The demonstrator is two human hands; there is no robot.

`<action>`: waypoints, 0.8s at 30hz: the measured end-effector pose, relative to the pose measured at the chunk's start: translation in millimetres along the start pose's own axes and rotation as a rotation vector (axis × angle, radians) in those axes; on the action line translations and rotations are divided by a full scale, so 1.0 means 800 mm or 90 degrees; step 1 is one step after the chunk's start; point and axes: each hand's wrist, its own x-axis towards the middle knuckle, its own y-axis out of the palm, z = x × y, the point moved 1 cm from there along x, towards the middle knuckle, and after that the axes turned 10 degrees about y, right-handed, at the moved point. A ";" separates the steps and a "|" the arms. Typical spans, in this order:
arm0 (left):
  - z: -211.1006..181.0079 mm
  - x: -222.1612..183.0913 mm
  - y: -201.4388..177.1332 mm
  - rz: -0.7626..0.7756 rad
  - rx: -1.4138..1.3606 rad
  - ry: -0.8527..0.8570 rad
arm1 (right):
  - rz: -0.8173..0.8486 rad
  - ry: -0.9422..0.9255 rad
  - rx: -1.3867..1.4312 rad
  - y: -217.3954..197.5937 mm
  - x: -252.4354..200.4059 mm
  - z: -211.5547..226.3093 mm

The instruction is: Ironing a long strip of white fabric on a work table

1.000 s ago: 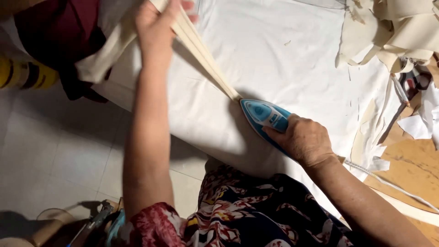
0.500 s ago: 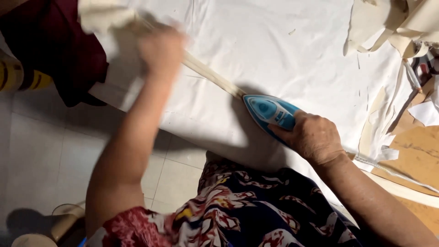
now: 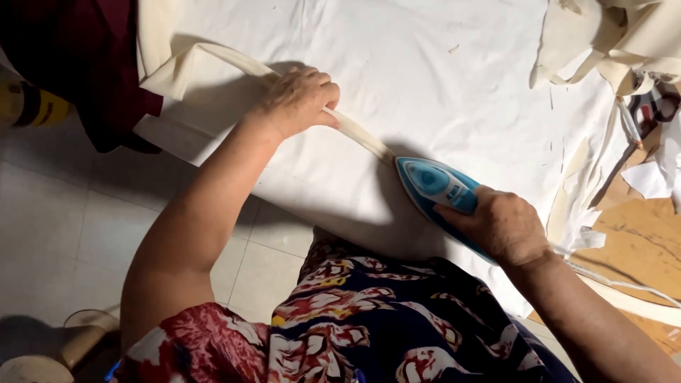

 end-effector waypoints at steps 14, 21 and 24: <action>-0.022 0.001 -0.007 0.061 0.072 0.034 | 0.038 0.005 -0.028 -0.018 -0.014 0.011; -0.008 -0.014 0.008 -0.102 0.118 0.033 | 0.105 0.100 -0.015 0.008 -0.029 -0.058; -0.016 -0.013 0.011 -0.136 0.126 0.075 | 0.035 0.106 0.006 0.024 -0.025 -0.077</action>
